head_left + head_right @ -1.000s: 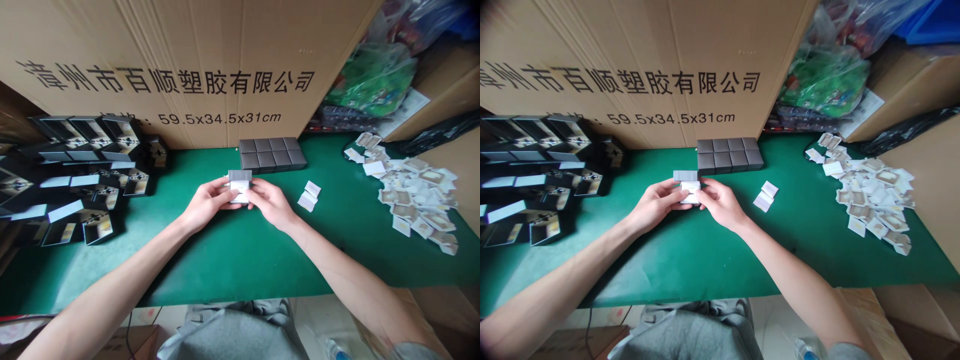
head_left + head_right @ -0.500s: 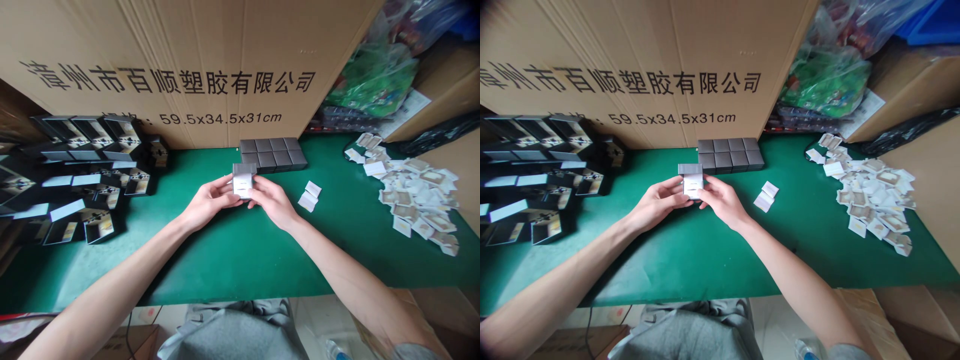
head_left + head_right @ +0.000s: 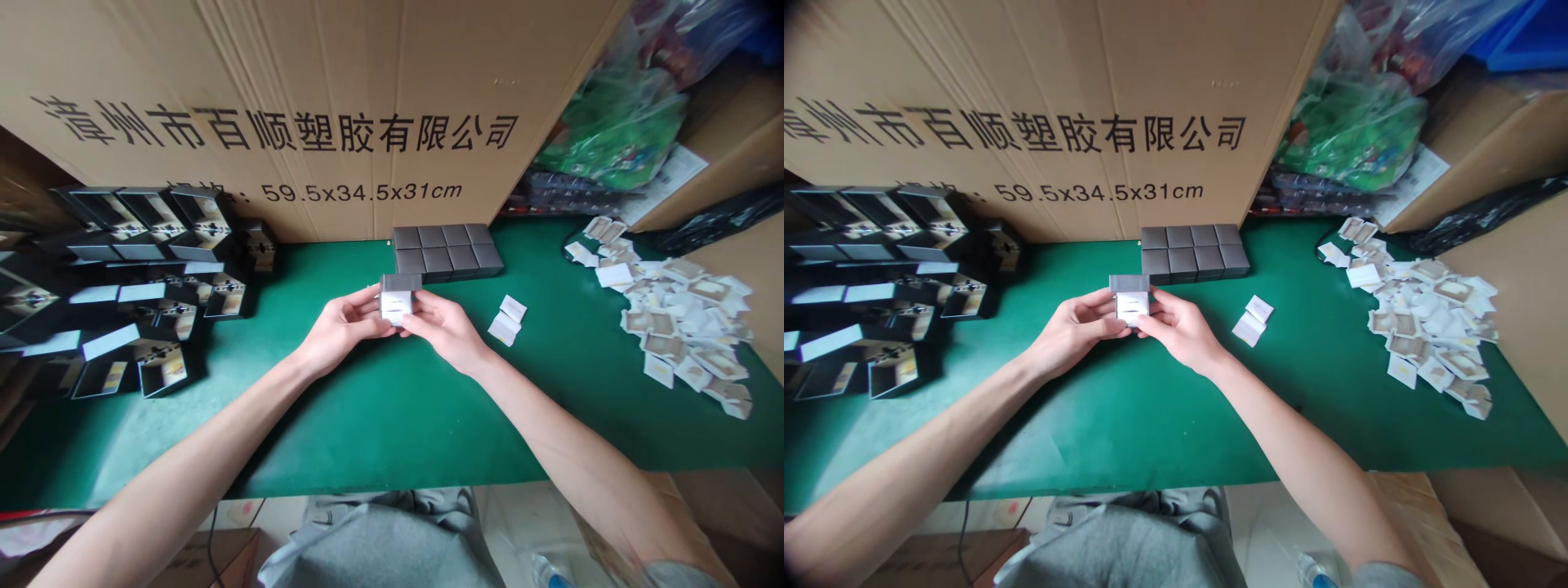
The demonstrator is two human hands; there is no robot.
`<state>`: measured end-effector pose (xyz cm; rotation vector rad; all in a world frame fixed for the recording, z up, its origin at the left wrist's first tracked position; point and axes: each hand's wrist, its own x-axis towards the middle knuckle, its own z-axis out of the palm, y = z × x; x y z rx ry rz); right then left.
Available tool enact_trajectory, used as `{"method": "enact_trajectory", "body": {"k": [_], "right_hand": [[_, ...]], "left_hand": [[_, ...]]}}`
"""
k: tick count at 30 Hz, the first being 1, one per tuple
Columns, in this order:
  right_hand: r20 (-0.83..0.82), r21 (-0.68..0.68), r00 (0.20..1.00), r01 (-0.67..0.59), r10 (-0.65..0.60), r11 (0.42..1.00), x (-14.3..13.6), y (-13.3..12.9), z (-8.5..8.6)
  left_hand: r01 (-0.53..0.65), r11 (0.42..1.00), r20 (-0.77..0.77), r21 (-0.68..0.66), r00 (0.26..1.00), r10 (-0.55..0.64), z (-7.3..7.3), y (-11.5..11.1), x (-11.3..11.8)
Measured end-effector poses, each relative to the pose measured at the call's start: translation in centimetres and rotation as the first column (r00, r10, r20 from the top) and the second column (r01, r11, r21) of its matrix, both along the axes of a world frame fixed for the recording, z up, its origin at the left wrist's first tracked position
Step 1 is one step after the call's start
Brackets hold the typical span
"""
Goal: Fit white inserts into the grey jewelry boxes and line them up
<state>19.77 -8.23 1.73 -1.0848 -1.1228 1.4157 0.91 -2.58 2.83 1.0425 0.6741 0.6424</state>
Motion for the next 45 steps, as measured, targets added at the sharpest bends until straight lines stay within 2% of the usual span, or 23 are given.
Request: {"method": "enact_trajectory", "body": {"k": [6,19,25,33,45], "right_hand": [[-0.005,-0.006,0.999,0.039,-0.039,0.999,-0.12,0.03,-0.11],[0.014,0.025,0.999,0.030,-0.030,0.999,-0.21,0.03,-0.83],[0.033,0.020,0.997,0.065,-0.065,0.998,-0.33,0.06,-0.85],[0.057,0.043,0.995,0.076,-0.079,0.996,-0.35,0.02,-0.95],[0.090,0.044,0.995,0.042,-0.046,0.998,-0.40,-0.17,-0.65]], "left_hand": [[-0.007,1.000,-0.066,0.020,0.998,0.009,0.25,-0.02,-0.03],[-0.022,1.000,-0.091,0.000,0.996,0.022,0.45,-0.13,-0.02],[-0.007,1.000,-0.111,0.029,0.994,0.010,0.31,-0.16,0.07],[-0.064,0.995,-0.131,0.072,0.989,0.073,-0.06,-0.03,0.02],[-0.063,0.997,-0.175,0.046,0.982,0.070,0.31,-0.32,0.16]]}}
